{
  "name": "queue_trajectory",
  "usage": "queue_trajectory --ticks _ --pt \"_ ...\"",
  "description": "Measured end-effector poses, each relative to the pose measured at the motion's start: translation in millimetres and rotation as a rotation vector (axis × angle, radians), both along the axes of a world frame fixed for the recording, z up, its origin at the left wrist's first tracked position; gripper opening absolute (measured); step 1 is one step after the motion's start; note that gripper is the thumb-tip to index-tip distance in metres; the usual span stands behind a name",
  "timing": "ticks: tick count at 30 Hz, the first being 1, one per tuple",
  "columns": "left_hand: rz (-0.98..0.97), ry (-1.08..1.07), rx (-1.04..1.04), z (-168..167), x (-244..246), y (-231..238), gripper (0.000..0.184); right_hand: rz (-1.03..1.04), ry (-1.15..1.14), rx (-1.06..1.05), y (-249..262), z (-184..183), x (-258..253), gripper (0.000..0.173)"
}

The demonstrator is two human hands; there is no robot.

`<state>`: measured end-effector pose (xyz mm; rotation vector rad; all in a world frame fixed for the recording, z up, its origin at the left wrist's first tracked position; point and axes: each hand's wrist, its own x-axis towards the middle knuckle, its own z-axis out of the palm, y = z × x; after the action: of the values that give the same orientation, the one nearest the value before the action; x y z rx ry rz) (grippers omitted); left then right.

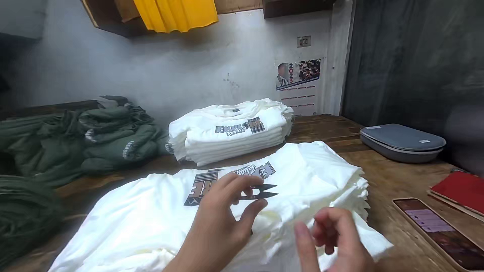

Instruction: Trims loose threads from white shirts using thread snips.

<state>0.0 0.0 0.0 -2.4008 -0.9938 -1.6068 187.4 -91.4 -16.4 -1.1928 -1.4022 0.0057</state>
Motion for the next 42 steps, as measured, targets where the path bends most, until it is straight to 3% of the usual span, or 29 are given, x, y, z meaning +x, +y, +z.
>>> queue_trajectory --ticks 3,6,12,15,19,21,23,26,29,31,34,37,40,42 --pt "-0.065 0.078 0.139 0 -5 0 0.023 -0.048 -0.036 -0.068 9 -14 -7 0.024" --pt "-0.047 0.324 0.428 8 -7 -14 0.018 -0.021 0.027 0.070 12 -33 -8 0.006" --pt "0.007 0.581 0.621 16 13 -31 0.022 -0.008 0.034 0.172 9 -35 -4 0.008" --pt "-0.032 0.414 0.490 10 14 -16 0.019 -0.036 -0.080 0.160 8 -29 1 0.009" --pt "-0.024 0.034 0.012 4 7 -2 0.022 -0.168 -0.195 0.137 16 -7 -10 0.034" --pt "-0.082 -0.074 -0.177 -4 9 -1 0.011 -0.192 -0.230 0.076 30 -6 -15 0.019" --pt "-0.143 -0.030 -0.242 -12 11 -10 0.014 -0.042 -0.037 0.095 37 -9 -14 0.008" --pt "-0.139 0.070 -0.334 -10 20 -37 0.013 0.319 0.442 0.067 33 -8 -5 0.010" --pt "-0.052 0.087 -0.331 -12 34 -48 0.020 0.442 0.581 0.035 30 -16 0 0.014" --pt "-0.068 0.028 -0.214 -16 43 -44 0.028 0.498 0.581 0.050 29 -19 1 0.014" --pt "-0.060 -0.089 0.100 -31 49 -36 0.016 0.624 0.529 0.100 31 -28 9 0.019" --pt "-0.063 -0.072 0.174 -37 42 -48 0.005 0.740 0.423 0.134 33 -37 18 0.031" --pt "-0.179 -0.056 0.115 -38 38 -58 0.004 0.657 0.210 0.201 36 -43 16 0.037" --pt "-0.288 -0.057 0.082 -36 33 -56 0.005 0.482 0.069 0.286 37 -42 10 0.028"
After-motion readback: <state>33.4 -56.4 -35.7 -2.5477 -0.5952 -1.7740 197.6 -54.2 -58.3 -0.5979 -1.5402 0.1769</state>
